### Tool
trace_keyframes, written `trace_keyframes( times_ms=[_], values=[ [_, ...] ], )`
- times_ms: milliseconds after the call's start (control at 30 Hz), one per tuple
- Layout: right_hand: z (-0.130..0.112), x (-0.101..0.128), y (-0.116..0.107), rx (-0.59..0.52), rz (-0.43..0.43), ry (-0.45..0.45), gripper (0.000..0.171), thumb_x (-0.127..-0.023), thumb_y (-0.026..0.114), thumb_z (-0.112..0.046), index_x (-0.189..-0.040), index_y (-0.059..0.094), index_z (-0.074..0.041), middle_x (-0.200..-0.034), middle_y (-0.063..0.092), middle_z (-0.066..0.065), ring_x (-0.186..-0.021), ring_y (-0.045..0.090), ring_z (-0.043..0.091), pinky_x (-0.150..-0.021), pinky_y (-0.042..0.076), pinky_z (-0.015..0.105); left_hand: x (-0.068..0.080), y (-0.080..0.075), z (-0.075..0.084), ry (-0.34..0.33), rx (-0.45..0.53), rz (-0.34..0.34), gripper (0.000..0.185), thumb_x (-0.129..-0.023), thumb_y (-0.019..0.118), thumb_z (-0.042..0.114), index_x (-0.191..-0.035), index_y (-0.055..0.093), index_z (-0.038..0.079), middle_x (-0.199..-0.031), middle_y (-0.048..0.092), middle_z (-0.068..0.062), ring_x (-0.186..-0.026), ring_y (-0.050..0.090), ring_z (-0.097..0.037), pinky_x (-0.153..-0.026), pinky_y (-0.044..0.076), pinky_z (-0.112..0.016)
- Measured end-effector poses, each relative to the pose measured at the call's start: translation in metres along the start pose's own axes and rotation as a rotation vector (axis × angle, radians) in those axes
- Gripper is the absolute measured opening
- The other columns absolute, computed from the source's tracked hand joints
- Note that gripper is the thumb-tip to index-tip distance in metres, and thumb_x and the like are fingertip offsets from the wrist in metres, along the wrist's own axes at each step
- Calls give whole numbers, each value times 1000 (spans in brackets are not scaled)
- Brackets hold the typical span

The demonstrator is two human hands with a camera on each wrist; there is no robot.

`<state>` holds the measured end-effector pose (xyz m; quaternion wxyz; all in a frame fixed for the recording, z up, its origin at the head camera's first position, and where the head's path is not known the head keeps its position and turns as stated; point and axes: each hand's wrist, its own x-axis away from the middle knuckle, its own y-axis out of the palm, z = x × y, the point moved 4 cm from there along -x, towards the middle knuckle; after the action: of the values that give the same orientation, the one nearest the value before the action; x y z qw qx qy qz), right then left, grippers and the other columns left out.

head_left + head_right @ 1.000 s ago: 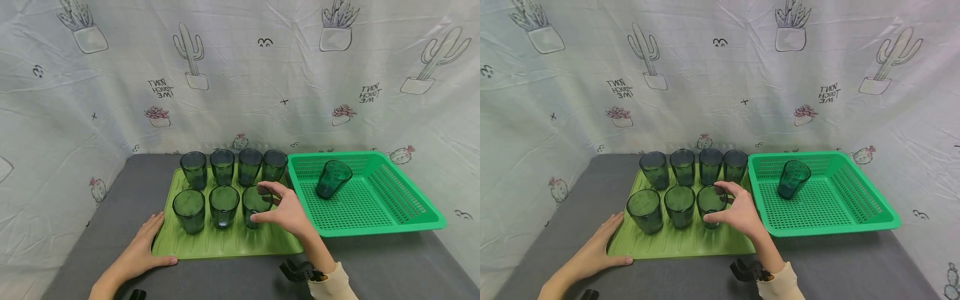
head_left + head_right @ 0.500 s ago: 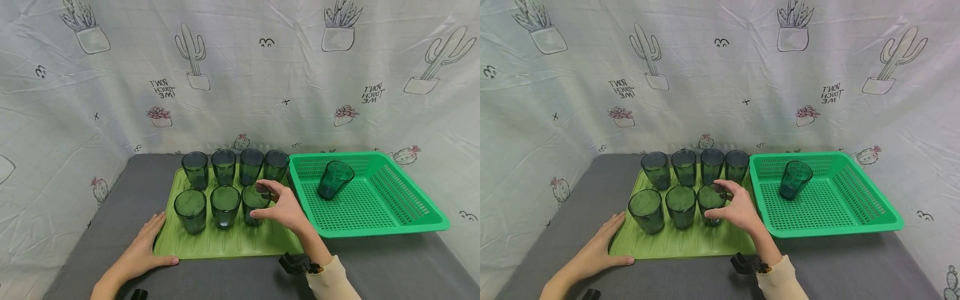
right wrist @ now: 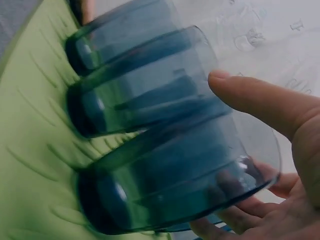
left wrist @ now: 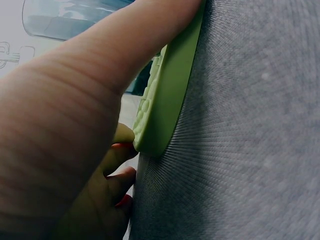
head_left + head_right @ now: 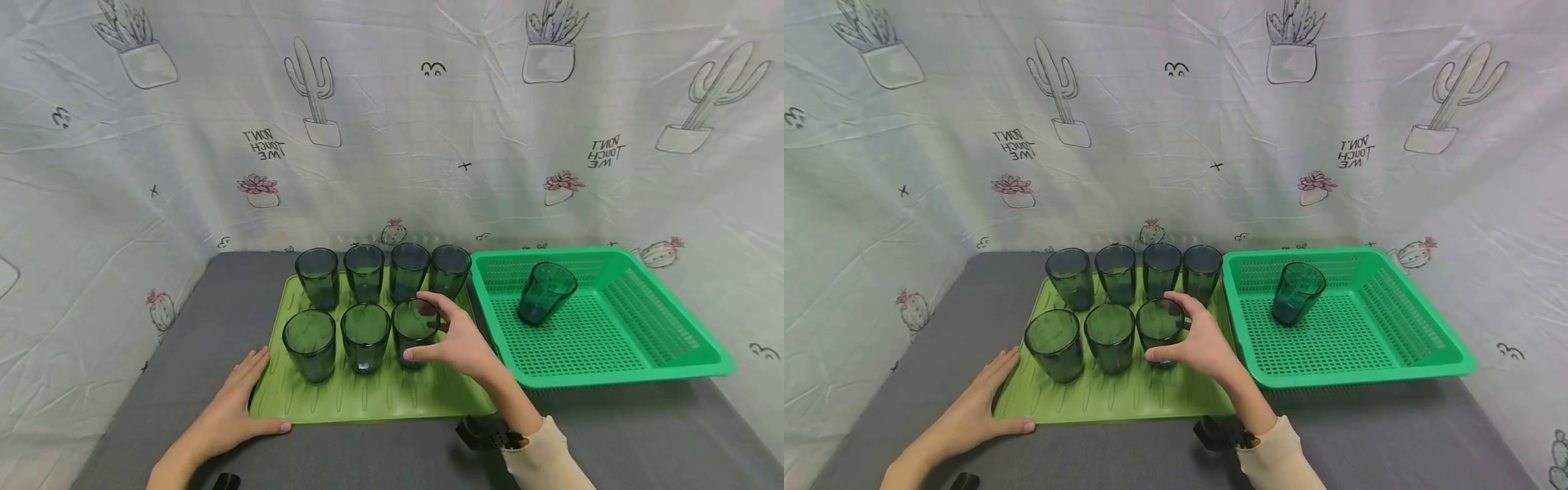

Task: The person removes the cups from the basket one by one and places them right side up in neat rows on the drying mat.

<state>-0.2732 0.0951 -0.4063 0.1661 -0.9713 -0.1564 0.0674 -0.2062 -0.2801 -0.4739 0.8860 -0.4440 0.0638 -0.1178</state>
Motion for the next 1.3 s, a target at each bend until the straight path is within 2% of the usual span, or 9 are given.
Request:
trace_keyframes(
  times_ms=[200,400,667,767,900,967,1033,1133,1300],
  values=[
    [4,7,5,-2,51,27,105,-70,91,-16,-154,30,-19,-150,38,6,-137,36,24,-108,31,56,-2,-1,1,2,7,-10,124,-67,83,61,-156,22,1,-160,17,-20,-145,5,-44,-108,11,-69],
    [2,13,8,41,119,32,115,-69,92,-32,-157,20,-20,-156,26,5,-142,26,22,-110,31,53,-1,-2,0,-10,25,-15,122,-68,84,59,-156,22,2,-160,16,-20,-145,5,-45,-104,14,-74],
    [-24,33,-5,142,187,-13,117,-67,91,-46,-157,19,-24,-156,22,3,-140,29,26,-108,34,51,2,-2,-3,-7,20,-7,122,-68,84,58,-156,22,1,-159,17,-21,-144,6,-46,-102,15,-75],
    [-38,40,-22,240,262,-134,114,-68,90,-46,-157,21,-25,-157,21,1,-138,32,25,-107,35,49,2,-2,-5,-4,12,-3,122,-68,84,58,-156,22,2,-159,17,-21,-144,7,-47,-101,16,-75],
    [-51,44,-58,400,391,-327,111,-67,93,-33,-156,28,-20,-157,25,4,-139,31,25,-105,36,50,4,-4,-5,0,6,10,122,-68,85,57,-156,21,2,-159,16,-22,-144,7,-47,-100,18,-76],
    [-52,44,-80,447,435,-363,108,-67,94,-26,-155,31,-18,-155,28,5,-138,31,25,-103,37,51,4,-4,-4,5,10,11,122,-68,85,56,-157,20,2,-159,16,-23,-143,7,-48,-100,18,-76],
    [-49,43,-103,470,462,-352,105,-67,94,-22,-153,35,-17,-154,30,4,-137,32,25,-102,37,54,4,-4,-3,8,13,10,122,-68,85,56,-157,20,3,-159,15,-23,-143,7,-48,-100,18,-76],
    [-41,41,-138,442,468,-272,98,-70,92,-20,-152,38,-16,-153,31,3,-136,33,27,-104,35,53,3,-2,-1,8,21,5,123,-68,85,55,-157,20,2,-159,15,-24,-143,7,-48,-100,18,-76],
    [-16,32,-191,339,373,-68,91,-81,84,-26,-155,32,-19,-158,23,2,-142,24,32,-109,29,56,0,0,0,6,26,0,122,-68,85,55,-156,21,1,-158,16,-24,-143,7,-48,-101,17,-75]
  ],
)
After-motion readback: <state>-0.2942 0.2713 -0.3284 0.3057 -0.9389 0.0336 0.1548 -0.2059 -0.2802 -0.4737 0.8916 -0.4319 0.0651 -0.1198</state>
